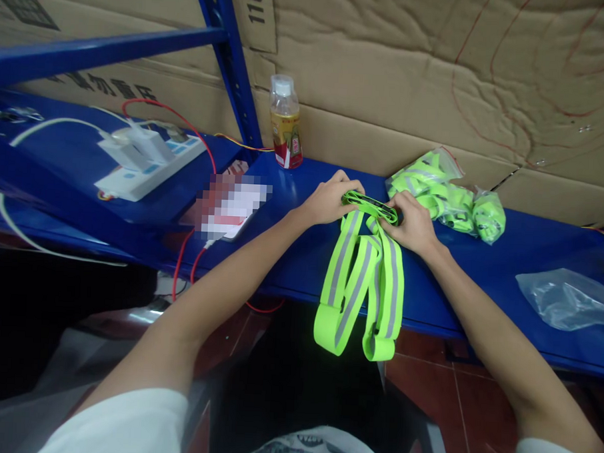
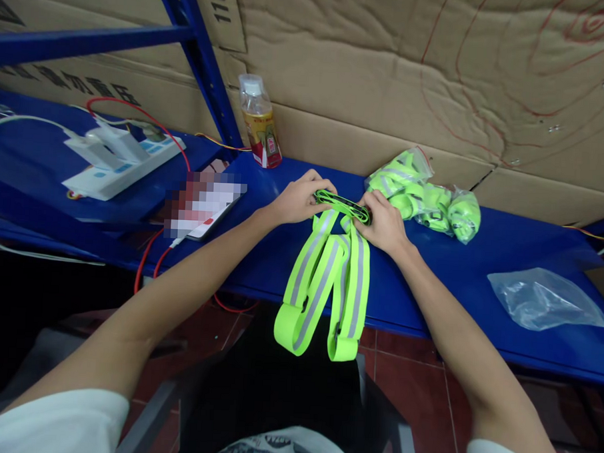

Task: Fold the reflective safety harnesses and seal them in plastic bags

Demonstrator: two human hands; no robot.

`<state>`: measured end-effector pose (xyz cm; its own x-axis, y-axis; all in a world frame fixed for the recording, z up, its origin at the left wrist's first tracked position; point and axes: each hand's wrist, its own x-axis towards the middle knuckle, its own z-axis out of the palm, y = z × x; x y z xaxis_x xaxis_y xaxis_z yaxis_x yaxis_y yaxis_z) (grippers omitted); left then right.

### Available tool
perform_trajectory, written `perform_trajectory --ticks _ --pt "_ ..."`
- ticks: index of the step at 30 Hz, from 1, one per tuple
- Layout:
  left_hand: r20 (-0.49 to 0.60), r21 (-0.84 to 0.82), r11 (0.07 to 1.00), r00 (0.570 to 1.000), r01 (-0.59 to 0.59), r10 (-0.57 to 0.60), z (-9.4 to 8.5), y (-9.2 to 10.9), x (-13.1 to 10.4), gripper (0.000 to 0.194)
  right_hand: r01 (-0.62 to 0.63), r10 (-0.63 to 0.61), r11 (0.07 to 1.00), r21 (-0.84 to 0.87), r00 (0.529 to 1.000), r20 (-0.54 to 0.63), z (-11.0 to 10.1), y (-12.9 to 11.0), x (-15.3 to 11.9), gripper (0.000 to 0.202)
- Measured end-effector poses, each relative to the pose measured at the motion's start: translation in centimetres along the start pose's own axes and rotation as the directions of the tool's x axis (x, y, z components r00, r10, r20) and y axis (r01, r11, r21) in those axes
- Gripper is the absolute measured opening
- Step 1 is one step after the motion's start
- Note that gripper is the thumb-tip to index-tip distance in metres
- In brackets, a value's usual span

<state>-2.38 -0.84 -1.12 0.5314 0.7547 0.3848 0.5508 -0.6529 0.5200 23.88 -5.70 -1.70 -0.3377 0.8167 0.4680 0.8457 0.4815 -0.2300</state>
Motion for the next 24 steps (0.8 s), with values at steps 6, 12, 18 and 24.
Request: perform_trajectory --ticks 6,12,18,24 --pt "0.026 -0.296 0.945 0.99 0.138 -0.136 0.9 -1.2 0.7 0.028 -0.03 0.037 0.996 -0.089 0.997 0.07 0.5 0.3 -0.2 0.018" --pt "0.109 -0.522 0.805 0.959 0.28 -0.263 1.1 -1.0 0.7 0.038 -0.042 0.053 0.985 -0.165 0.997 0.063 0.1 0.0 -0.1 0.028" --pt "0.076 -0.511 0.813 0.956 0.281 -0.283 1.7 -0.9 0.4 0.034 -0.127 0.096 0.973 0.193 0.982 0.162 -1.4 -0.3 0.0 0.05" --pt "0.153 -0.491 0.828 0.963 0.269 -0.222 1.1 -0.9 0.3 0.034 -0.281 0.21 0.878 0.389 0.954 0.215 -1.0 0.5 0.3 0.066"
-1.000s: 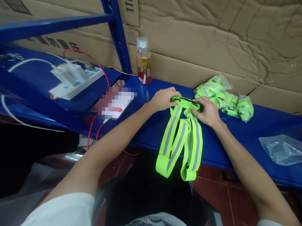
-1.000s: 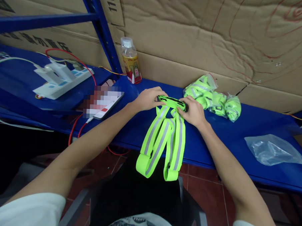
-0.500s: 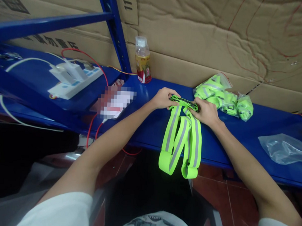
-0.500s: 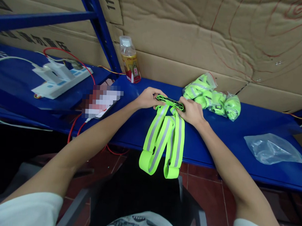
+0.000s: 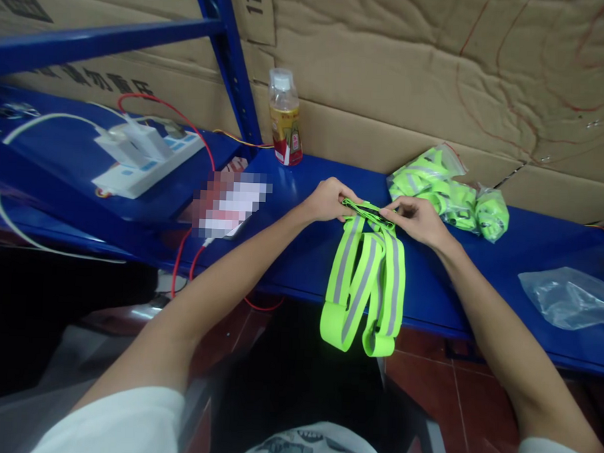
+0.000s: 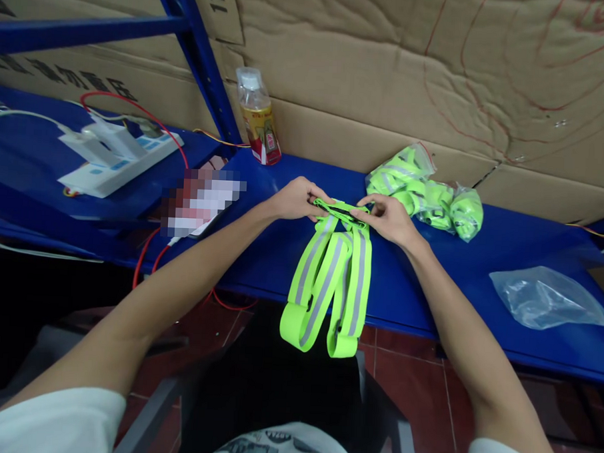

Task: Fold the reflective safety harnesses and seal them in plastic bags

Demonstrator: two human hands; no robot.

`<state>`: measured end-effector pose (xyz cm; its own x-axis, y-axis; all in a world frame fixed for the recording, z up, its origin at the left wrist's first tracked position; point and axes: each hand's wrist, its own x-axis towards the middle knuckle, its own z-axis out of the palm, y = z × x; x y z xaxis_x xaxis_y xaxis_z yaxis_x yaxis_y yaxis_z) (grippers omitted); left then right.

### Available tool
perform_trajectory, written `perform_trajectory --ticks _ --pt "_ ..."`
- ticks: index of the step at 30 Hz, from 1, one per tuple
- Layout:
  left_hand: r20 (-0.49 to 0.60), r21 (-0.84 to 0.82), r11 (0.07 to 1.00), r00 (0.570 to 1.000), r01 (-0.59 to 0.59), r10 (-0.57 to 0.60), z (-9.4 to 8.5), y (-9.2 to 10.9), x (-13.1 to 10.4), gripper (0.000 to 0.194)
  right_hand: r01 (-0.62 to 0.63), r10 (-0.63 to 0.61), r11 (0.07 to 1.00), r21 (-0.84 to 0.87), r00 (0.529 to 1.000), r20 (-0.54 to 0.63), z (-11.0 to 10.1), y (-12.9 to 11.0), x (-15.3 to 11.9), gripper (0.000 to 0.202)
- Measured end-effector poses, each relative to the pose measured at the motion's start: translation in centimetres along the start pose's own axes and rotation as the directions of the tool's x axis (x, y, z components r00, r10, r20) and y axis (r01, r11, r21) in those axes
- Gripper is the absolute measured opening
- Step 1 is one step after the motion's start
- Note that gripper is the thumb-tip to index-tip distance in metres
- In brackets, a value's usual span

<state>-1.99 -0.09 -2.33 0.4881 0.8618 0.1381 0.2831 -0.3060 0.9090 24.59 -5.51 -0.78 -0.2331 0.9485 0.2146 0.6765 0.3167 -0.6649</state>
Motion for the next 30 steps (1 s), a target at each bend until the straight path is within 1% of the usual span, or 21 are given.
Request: perform_trajectory --ticks 3,5,7,9,10,11,12,14,15,16,17,18,20,21,23,24,27,30 --pt "0.173 0.016 1.0 0.985 -0.014 0.011 -1.5 0.6 -0.1 0.039 -0.104 0.105 0.994 -0.043 0.994 0.017 -0.1 0.5 0.2 0.083" --pt "0.262 0.047 0.997 0.964 -0.053 0.039 -2.3 1.0 -0.2 0.036 -0.124 0.131 0.987 -0.106 0.99 0.057 -0.3 0.5 0.2 0.081" --pt "0.291 0.049 0.996 0.955 -0.079 0.061 -2.6 1.0 -0.2 0.026 -0.093 0.107 0.986 -0.139 0.989 0.098 -0.6 0.3 0.0 0.074" --pt "0.27 0.045 0.994 0.959 -0.101 0.085 -2.2 0.8 -0.1 0.022 -0.068 0.084 0.987 -0.144 0.991 0.104 -0.7 0.2 -0.2 0.072" --pt "0.236 0.041 0.993 0.967 -0.11 0.097 -1.9 0.6 0.0 0.026 -0.068 0.082 0.987 -0.145 0.992 0.097 -0.8 0.2 -0.3 0.073" --pt "0.191 0.033 0.994 0.977 -0.105 0.097 -1.5 0.5 0.1 0.036 -0.072 0.085 0.987 -0.144 0.993 0.086 -0.8 0.2 -0.3 0.074" --pt "0.133 0.02 0.997 0.988 -0.076 0.073 -1.1 0.4 0.2 0.051 -0.078 0.089 0.987 -0.142 0.993 0.073 -0.8 0.3 -0.3 0.075" --pt "0.011 -0.021 0.999 0.999 0.045 -0.044 -0.5 0.4 0.2 0.081 -0.091 0.098 0.988 -0.127 0.994 0.048 -0.7 0.5 -0.3 0.075" --pt "-0.022 -0.034 0.993 0.993 0.111 -0.112 -0.3 0.5 0.2 0.088 -0.098 0.103 0.989 -0.115 0.994 0.036 -0.6 0.6 -0.3 0.073" --pt "-0.025 -0.033 0.986 0.986 0.164 -0.165 -0.2 0.5 0.2 0.088 -0.106 0.109 0.989 -0.101 0.994 0.025 -0.5 0.6 -0.2 0.072" --pt "-0.008 -0.02 0.981 0.982 0.191 -0.191 -0.2 0.6 0.2 0.081 -0.118 0.12 0.99 -0.082 0.993 0.014 -0.4 0.7 -0.2 0.071" --pt "0.017 -0.002 0.982 0.982 0.186 -0.186 -0.2 0.7 0.2 0.072 -0.134 0.135 0.99 -0.05 0.991 0.009 -0.3 0.7 -0.2 0.072" --pt "0.051 0.02 0.993 0.992 0.115 -0.116 -0.3 0.6 0.2 0.055 -0.169 0.169 0.984 0.061 0.986 0.007 -0.1 0.6 -0.3 0.078" --pt "0.049 0.016 0.997 0.996 0.073 -0.074 -0.3 0.5 0.2 0.051 -0.181 0.182 0.975 0.125 0.983 0.006 0.0 0.4 -0.3 0.081" --pt "0.045 -0.008 1.0 0.999 0.001 -0.001 -0.4 0.3 0.2 0.052 -0.18 0.185 0.958 0.222 0.983 -0.004 0.2 0.1 -0.4 0.084" --pt "0.045 -0.014 0.999 0.999 -0.03 0.031 -0.4 0.2 0.1 0.053 -0.167 0.177 0.955 0.243 0.984 -0.016 0.3 -0.1 -0.5 0.084" --pt "0.005 0.056 0.987 0.988 -0.153 0.153 -0.4 0.5 -0.1 0.051 -0.147 0.161 0.954 0.263 0.986 -0.033 0.0 -0.6 -0.5 0.079" --pt "-0.046 0.172 0.953 0.965 -0.248 0.259 -0.3 1.2 -0.4 0.044 -0.199 0.205 0.923 0.329 0.979 0.015 -0.8 -0.8 -0.4 0.065"
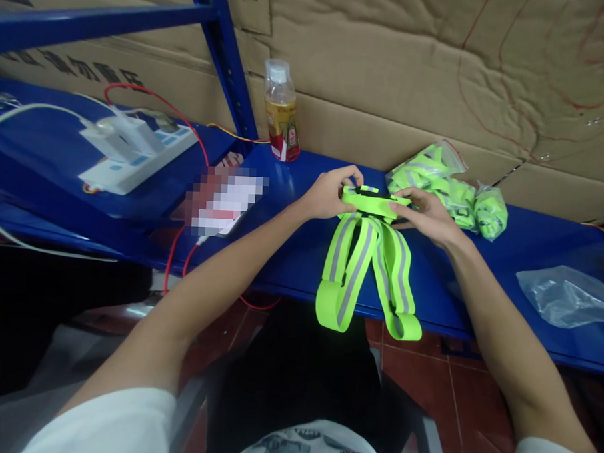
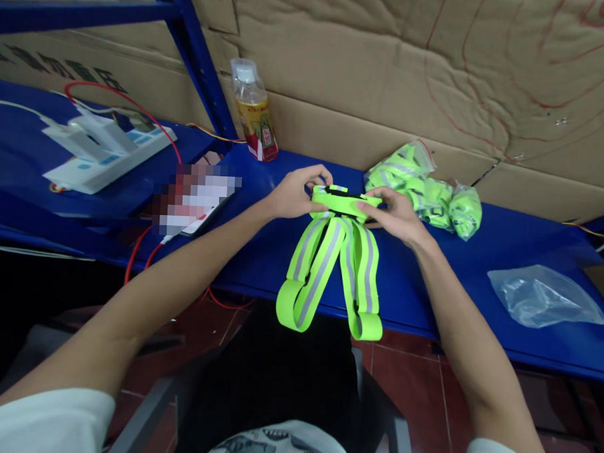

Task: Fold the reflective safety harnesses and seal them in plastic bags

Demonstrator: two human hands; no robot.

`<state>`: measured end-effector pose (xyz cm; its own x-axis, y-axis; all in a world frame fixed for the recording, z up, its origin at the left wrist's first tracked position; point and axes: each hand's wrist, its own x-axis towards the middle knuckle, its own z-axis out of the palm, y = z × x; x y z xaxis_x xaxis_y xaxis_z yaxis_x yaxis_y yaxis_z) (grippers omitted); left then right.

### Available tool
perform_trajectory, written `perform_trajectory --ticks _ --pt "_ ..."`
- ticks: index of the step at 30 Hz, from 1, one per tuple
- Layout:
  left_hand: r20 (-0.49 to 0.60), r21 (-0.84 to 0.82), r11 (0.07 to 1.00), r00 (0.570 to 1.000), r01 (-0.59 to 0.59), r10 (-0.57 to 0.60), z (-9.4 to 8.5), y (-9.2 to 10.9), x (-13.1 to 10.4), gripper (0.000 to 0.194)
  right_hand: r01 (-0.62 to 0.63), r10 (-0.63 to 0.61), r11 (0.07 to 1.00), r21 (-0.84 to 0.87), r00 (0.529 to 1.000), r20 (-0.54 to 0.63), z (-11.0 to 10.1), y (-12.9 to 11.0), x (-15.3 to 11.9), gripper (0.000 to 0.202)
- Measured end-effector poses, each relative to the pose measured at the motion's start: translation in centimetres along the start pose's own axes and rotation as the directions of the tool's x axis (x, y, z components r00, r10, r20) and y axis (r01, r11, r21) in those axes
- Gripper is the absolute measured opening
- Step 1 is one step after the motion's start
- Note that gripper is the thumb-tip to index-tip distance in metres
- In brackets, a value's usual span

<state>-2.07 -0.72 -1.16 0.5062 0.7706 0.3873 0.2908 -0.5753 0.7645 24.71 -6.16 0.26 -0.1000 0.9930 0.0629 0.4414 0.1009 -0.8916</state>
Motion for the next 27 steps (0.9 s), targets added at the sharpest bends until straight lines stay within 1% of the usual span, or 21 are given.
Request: perform_trajectory --ticks 3,5,8,10,12,14,16,18,20,23,25,27 --pt "-0.024 0.081 0.995 0.997 -0.065 0.067 0.3 0.5 -0.1 0.032 -0.036 0.035 0.999 0.025 0.998 0.049 -0.8 0.0 0.1 0.062" --pt "-0.025 0.161 0.981 0.994 -0.104 0.109 0.6 0.5 -0.2 0.024 -0.003 0.007 0.999 -0.037 0.996 0.086 -1.2 0.1 0.1 0.065" --pt "-0.016 0.25 0.96 0.99 -0.129 0.137 0.9 0.4 -0.3 0.022 0.049 -0.024 0.985 -0.165 0.989 0.148 -1.6 0.3 0.1 0.066" --pt "-0.003 0.279 0.953 0.992 -0.12 0.126 1.0 0.5 -0.4 0.024 0.04 -0.009 0.978 -0.204 0.988 0.153 -1.6 0.1 0.0 0.06" --pt "0.007 0.328 0.941 0.996 -0.081 0.083 0.9 0.9 -0.6 0.026 -0.003 0.032 0.975 -0.224 0.992 0.125 -1.5 -0.4 -0.2 0.052" --pt "0.009 0.389 0.921 1.0 -0.017 0.015 0.9 1.3 -0.8 0.027 -0.079 0.101 0.971 -0.225 0.991 0.091 -1.3 -1.0 -0.5 0.047" --pt "0.013 0.428 0.903 0.999 0.035 -0.045 1.0 1.6 -0.9 0.026 -0.18 0.195 0.97 -0.166 0.978 0.079 -0.9 -1.6 -0.8 0.046" --pt "0.019 0.423 0.905 0.998 0.047 -0.061 1.2 1.7 -0.8 0.026 -0.282 0.286 0.958 -0.057 0.952 0.104 -0.5 -2.1 -1.1 0.049" --pt "0.019 0.377 0.926 0.999 0.025 -0.034 1.3 1.5 -0.6 0.028 -0.343 0.333 0.938 0.048 0.932 0.145 -0.1 -2.4 -1.3 0.053" --pt "0.021 0.279 0.96 1.0 -0.004 -0.002 1.1 0.9 -0.2 0.034 -0.36 0.332 0.921 0.148 0.925 0.182 0.2 -2.5 -1.5 0.061" --pt "0.058 0.2 0.98 0.998 0.018 -0.03 0.8 0.7 0.1 0.033 -0.355 0.32 0.918 0.179 0.926 0.198 0.3 -2.4 -1.5 0.062" --pt "0.109 0.093 0.992 0.99 0.082 -0.092 0.3 0.8 0.2 0.031 -0.344 0.306 0.921 0.183 0.929 0.208 0.1 -2.4 -1.5 0.06"
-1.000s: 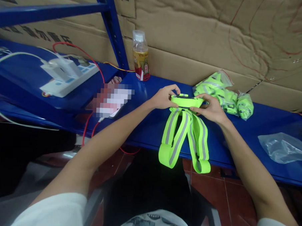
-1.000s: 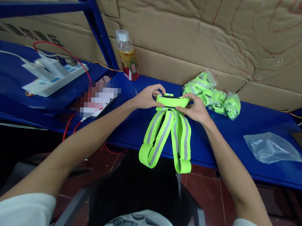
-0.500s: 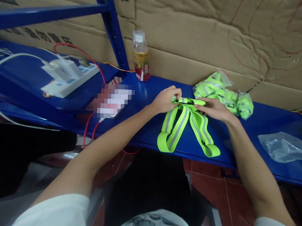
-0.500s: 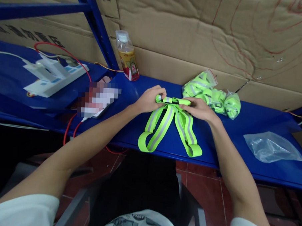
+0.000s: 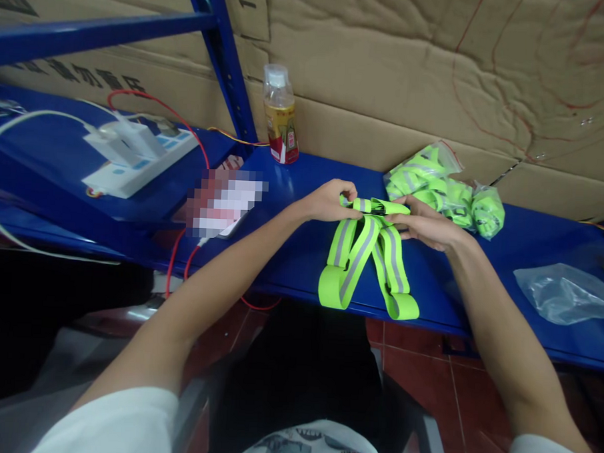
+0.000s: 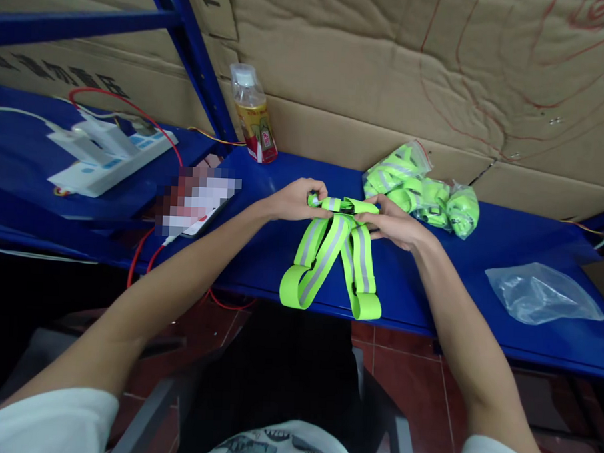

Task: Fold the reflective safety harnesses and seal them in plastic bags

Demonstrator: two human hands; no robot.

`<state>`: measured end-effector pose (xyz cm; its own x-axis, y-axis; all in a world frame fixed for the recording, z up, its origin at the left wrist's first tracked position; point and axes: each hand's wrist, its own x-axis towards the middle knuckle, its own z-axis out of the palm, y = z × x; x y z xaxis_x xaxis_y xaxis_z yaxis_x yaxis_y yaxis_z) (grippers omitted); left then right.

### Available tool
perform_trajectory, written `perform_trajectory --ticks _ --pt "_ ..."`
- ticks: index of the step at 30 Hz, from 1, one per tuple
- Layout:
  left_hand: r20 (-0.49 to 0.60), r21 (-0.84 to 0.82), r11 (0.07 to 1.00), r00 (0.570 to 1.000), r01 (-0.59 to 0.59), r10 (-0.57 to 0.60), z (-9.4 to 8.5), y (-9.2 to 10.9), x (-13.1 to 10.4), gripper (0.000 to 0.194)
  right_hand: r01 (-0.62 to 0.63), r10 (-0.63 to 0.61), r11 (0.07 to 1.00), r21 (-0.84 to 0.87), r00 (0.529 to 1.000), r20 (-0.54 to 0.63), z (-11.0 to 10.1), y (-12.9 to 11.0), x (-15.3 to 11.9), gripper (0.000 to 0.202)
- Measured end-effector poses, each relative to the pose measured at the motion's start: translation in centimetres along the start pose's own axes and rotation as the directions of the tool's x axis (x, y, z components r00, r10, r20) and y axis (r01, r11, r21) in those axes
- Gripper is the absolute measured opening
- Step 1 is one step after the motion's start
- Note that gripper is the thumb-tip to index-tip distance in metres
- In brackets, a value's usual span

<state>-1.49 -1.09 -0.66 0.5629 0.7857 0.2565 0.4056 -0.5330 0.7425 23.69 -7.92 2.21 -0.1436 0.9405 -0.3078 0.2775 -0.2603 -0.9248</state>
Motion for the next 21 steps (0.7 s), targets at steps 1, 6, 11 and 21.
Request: perform_trajectory --ticks 1,6,11,21 --pt "0.036 -0.07 0.997 0.999 0.042 -0.04 -0.2 0.1 0.0 0.032 0.014 -0.014 1.0 -0.016 1.0 0.003 -0.1 0.0 0.0 0.06" --pt "0.131 -0.233 0.957 0.981 0.173 -0.146 -0.8 0.6 -0.4 0.039 0.12 -0.114 0.982 -0.149 0.992 0.048 -0.7 0.2 -0.1 0.062" --pt "0.116 -0.231 0.958 0.982 0.171 -0.147 -0.8 0.8 -0.5 0.036 0.054 -0.054 0.993 -0.107 0.999 0.008 -1.2 -0.2 -0.1 0.05" --pt "-0.002 -0.133 0.99 0.999 0.045 -0.046 -0.6 -0.4 -0.2 0.042 0.115 -0.111 0.92 -0.376 0.993 0.032 -4.5 -0.8 -1.1 0.064"
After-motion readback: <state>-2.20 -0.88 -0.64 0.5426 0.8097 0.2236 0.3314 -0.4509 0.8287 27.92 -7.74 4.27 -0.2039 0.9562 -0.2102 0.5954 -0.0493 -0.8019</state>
